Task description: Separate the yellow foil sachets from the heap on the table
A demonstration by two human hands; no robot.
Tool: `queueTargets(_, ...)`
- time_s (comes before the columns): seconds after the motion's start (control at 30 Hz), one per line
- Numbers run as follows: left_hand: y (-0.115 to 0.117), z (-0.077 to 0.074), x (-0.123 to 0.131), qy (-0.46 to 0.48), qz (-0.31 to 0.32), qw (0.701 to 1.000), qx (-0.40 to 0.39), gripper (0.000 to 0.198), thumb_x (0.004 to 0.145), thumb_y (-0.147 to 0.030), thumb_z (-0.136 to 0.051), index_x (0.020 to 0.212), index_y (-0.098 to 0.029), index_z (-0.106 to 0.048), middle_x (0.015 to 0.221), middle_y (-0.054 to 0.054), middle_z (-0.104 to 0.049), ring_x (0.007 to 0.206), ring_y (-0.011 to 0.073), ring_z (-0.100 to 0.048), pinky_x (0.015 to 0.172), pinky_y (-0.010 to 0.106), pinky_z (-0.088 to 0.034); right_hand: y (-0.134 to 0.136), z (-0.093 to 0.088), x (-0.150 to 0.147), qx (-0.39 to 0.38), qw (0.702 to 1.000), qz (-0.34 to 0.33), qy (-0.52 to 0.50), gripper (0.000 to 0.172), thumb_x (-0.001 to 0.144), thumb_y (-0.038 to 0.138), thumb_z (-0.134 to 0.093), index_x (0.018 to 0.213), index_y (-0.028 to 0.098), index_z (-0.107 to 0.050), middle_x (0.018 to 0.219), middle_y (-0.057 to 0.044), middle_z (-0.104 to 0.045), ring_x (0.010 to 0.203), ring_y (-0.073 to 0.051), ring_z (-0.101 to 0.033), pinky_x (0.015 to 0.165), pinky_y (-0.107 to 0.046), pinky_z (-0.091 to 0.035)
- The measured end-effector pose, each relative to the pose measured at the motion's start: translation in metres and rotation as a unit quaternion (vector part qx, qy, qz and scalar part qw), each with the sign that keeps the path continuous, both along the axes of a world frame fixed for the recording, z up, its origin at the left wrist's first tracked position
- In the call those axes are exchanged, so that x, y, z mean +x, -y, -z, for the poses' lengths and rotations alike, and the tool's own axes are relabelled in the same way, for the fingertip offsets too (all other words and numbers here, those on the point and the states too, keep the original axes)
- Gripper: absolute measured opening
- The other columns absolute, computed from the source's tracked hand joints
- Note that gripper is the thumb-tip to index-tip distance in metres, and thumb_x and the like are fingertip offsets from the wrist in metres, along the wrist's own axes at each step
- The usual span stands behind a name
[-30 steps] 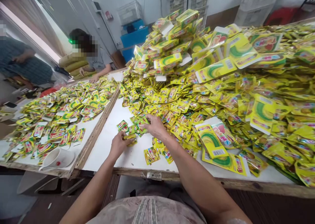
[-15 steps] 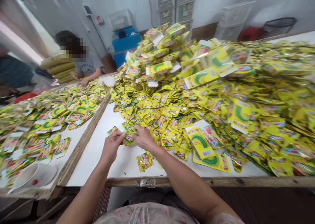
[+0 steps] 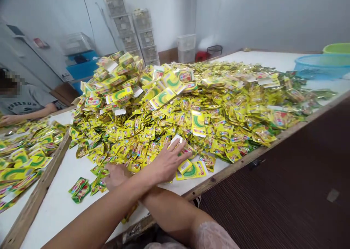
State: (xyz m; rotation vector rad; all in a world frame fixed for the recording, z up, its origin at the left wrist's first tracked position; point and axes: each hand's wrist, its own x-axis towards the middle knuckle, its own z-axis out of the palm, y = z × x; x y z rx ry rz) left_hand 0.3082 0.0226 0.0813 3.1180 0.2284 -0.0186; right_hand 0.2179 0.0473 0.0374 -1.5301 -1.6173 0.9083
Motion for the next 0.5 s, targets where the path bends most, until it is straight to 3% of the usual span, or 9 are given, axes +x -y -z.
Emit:
queueTargets(0.07, -0.001, 0.01, 0.012, -0.017, 0.053, 0.998, 0.011, 0.07, 0.07, -0.016, -0.054, 0.136, -0.026, -0.034, 0.148, 0.01, -0.025, 0.136, 0.0349, -0.018, 0.104, 0.056, -0.024, -0.001, 0.003, -0.002, 0.016, 0.999, 0.027, -0.03, 0.037, 0.068, 0.015, -0.055, 0.099, 0.033, -0.062, 0.068, 0.002, -0.067, 0.062, -0.018, -0.062, 0.045, -0.024, -0.036)
queueTargets(0.13, -0.001, 0.017, 0.022, -0.055, 0.091, 0.994, 0.013, 0.074, 0.066, -0.02, -0.059, 0.135, -0.026, -0.036, 0.149, 0.009, -0.024, 0.136, 0.036, -0.014, 0.105, 0.059, -0.021, -0.002, 0.006, -0.003, 0.022, 0.998, 0.045, -0.039, 0.037, 0.068, 0.017, -0.055, 0.099, 0.035, -0.063, 0.067, 0.002, -0.066, 0.061, -0.019, -0.061, 0.045, -0.025, -0.035)
queueTargets(0.2, -0.001, 0.02, 0.029, -0.092, 0.104, 0.99, 0.01, 0.071, 0.061, -0.022, -0.063, 0.13, -0.023, -0.043, 0.143, 0.014, -0.035, 0.133, 0.0387, -0.02, 0.102, 0.061, -0.023, -0.003, 0.006, -0.003, 0.015, 0.998, 0.051, -0.03, 0.033, 0.069, 0.021, -0.057, 0.099, 0.035, -0.064, 0.068, 0.002, -0.065, 0.06, -0.02, -0.061, 0.046, -0.026, -0.035)
queueTargets(0.27, -0.001, 0.021, 0.031, -0.086, 0.082, 0.993, 0.013, 0.061, 0.065, -0.021, -0.06, 0.124, -0.021, -0.048, 0.121, 0.018, -0.054, 0.12, 0.0375, -0.039, 0.096, 0.06, -0.03, -0.003, 0.005, -0.002, 0.013, 0.998, 0.053, -0.022, 0.031, 0.07, 0.023, -0.059, 0.099, 0.033, -0.064, 0.07, 0.001, -0.066, 0.063, -0.021, -0.061, 0.047, -0.028, -0.036)
queueTargets(0.33, -0.003, 0.018, 0.029, -0.048, 0.051, 0.997, 0.028, 0.049, 0.073, -0.016, -0.052, 0.121, -0.02, -0.05, 0.099, 0.016, -0.061, 0.101, 0.0319, -0.05, 0.086, 0.052, -0.039, -0.004, 0.005, -0.001, 0.017, 0.998, 0.054, -0.021, 0.031, 0.07, 0.021, -0.059, 0.099, 0.032, -0.064, 0.069, 0.0, -0.066, 0.064, -0.022, -0.062, 0.048, -0.028, -0.036)
queueTargets(0.5, -0.019, -0.001, 0.004, -0.026, -0.024, 0.997, 0.074, 0.028, 0.076, -0.011, -0.047, 0.101, -0.018, -0.058, 0.098, 0.014, -0.056, 0.096, 0.0274, -0.051, 0.076, 0.039, -0.041, -0.014, 0.018, -0.003, 0.048, 0.995, 0.066, -0.051, 0.024, 0.068, 0.022, -0.068, 0.09, 0.03, -0.064, 0.063, 0.004, -0.06, 0.063, -0.018, -0.061, 0.05, -0.025, -0.04)
